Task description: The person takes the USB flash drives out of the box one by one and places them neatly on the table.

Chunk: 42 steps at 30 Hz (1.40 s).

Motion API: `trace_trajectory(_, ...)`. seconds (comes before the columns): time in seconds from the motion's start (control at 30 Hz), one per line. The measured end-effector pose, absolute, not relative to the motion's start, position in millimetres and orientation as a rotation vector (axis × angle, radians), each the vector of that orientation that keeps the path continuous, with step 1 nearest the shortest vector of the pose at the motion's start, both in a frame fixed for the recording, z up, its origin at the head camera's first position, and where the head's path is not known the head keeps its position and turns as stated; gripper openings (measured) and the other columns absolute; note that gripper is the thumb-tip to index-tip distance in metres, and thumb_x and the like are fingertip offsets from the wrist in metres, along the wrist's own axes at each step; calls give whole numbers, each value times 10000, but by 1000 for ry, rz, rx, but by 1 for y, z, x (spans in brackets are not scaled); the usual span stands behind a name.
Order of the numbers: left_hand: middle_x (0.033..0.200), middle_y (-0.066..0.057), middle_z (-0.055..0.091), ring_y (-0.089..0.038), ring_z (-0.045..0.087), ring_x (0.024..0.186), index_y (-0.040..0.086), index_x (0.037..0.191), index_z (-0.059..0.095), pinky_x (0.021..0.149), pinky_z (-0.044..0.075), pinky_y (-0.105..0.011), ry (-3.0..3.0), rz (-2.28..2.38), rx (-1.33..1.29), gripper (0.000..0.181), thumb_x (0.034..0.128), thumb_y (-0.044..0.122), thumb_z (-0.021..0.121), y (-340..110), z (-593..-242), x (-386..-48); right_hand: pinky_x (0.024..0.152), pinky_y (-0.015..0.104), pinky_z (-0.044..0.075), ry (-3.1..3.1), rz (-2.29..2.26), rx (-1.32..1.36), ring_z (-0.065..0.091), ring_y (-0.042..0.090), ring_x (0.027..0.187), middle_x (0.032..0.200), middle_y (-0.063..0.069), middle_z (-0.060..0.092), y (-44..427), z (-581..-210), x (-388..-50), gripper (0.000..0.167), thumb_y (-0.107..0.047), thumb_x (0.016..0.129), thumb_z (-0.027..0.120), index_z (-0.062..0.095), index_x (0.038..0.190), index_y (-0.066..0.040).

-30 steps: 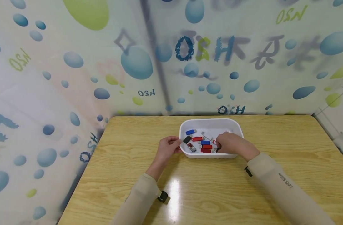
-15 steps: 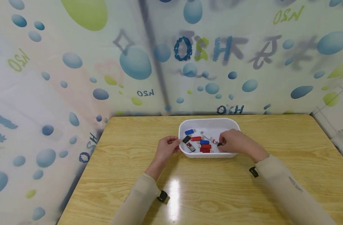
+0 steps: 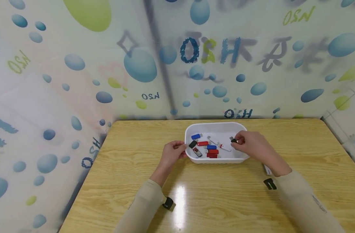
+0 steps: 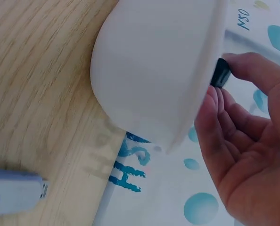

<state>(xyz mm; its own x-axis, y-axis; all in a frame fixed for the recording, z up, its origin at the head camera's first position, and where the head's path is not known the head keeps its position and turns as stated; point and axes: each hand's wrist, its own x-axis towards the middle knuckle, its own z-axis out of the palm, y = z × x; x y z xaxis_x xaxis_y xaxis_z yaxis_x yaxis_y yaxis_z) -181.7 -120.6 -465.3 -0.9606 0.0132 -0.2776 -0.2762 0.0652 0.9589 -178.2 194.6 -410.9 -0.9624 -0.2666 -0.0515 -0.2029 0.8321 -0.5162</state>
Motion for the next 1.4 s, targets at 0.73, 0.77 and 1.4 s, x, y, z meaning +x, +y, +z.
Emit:
trace_trajectory(0.73, 1046, -220, 697, -163, 673, 786, -61, 1199, 658, 717, 622, -262, 2115, 2003, -269, 246, 1011, 96, 666, -124, -466, -181, 703, 438, 590, 3079, -914, -104, 667, 308, 870, 962, 151, 710, 250, -410, -132, 428, -337, 985, 719, 663, 1152, 52)
trace_trajectory(0.77, 1049, -221, 698, -165, 675, 788, -60, 1202, 658, 717, 622, -262, 2115, 2001, -270, 247, 1011, 97, 666, -124, -467, -182, 687, 413, 581, 3087, -916, -101, 668, 308, 866, 957, 148, 711, 253, -411, -131, 427, -340, 983, 722, 666, 1146, 51)
trace_trajectory(1.4, 1051, -241, 692, -134, 659, 763, -92, 1225, 645, 690, 603, -226, 2105, 2021, -253, 274, 1011, 79, 658, -122, -468, -182, 592, 319, 484, 3142, -828, 35, 671, 283, 789, 905, 114, 725, 297, -422, -106, 465, -399, 989, 701, 672, 1126, 44)
